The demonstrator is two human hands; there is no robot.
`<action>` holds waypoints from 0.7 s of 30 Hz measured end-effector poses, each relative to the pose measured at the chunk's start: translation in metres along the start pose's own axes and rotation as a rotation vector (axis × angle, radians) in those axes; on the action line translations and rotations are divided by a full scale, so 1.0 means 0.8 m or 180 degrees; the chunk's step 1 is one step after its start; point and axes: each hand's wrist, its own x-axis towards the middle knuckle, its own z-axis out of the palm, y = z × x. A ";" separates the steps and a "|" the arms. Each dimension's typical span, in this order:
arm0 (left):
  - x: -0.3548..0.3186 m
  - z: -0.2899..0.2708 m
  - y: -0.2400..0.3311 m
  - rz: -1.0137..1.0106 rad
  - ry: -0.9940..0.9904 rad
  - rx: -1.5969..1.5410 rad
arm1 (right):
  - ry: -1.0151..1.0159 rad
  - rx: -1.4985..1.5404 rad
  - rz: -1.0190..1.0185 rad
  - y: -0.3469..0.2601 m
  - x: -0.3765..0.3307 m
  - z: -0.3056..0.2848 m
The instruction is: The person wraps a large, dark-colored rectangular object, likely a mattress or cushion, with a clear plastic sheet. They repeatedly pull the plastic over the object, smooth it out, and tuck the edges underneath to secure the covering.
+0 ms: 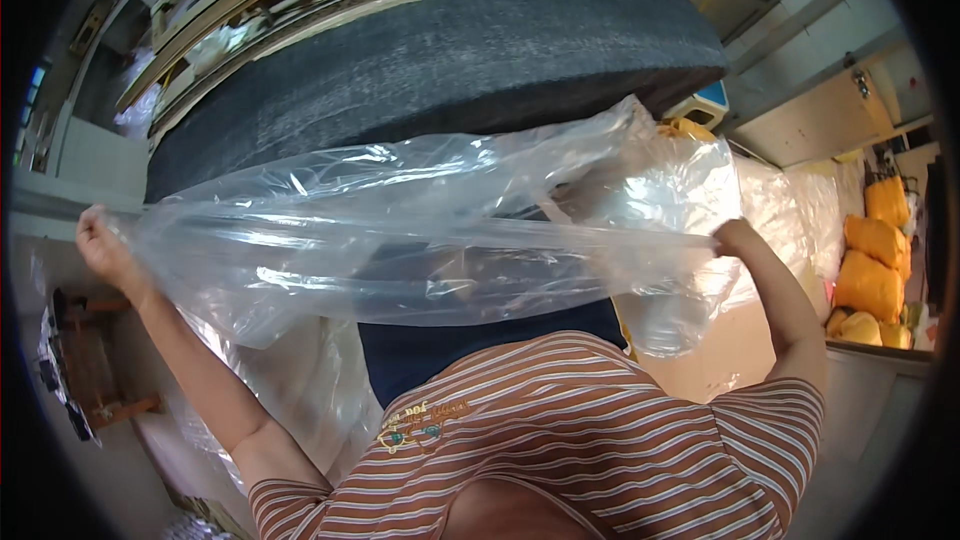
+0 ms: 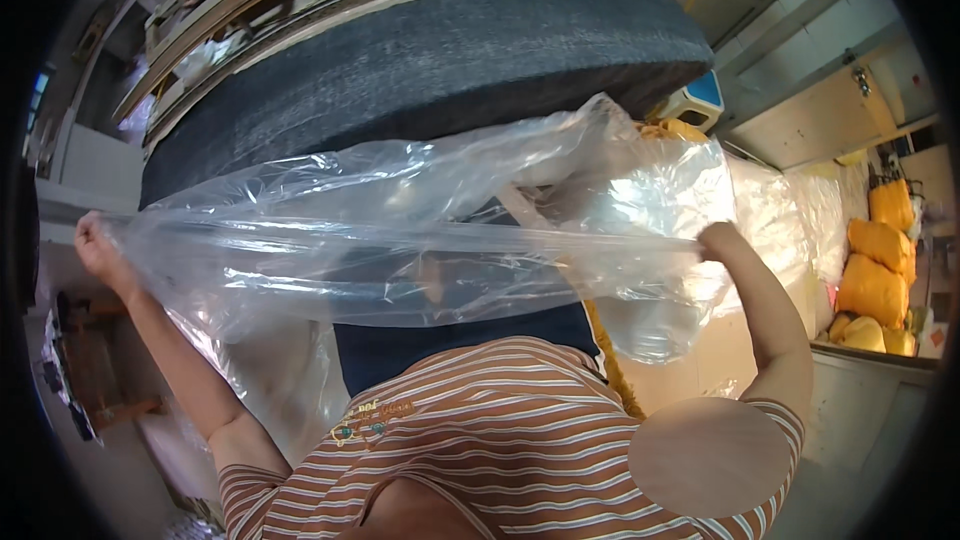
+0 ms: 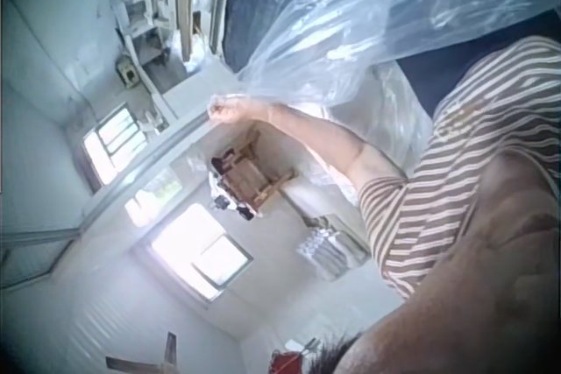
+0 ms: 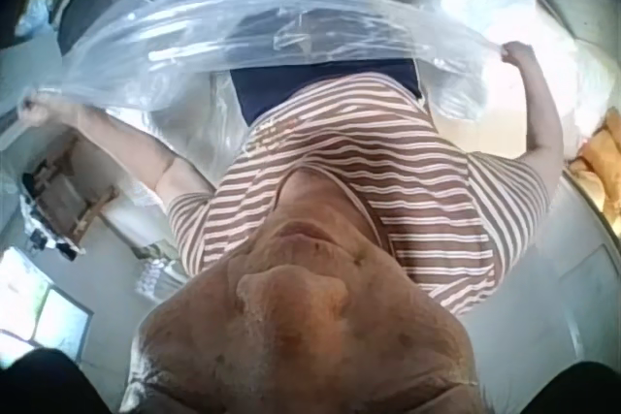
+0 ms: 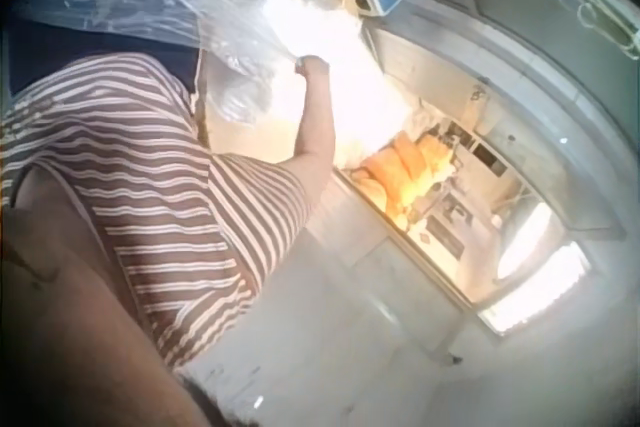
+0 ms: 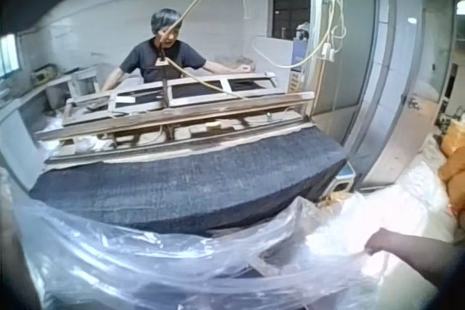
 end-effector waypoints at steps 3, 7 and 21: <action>-0.056 0.072 -0.117 -0.0705 -0.0120 0.0538 | -0.0271 -0.0311 0.1476 0.165 -0.118 0.160; -0.062 0.101 -0.201 -0.0600 -0.0478 0.1752 | -0.0290 -0.0362 0.2693 0.244 -0.194 0.130; -0.044 -0.005 -0.318 -0.0951 -0.0605 0.2996 | 0.5595 0.1856 -0.1085 0.107 0.030 -0.438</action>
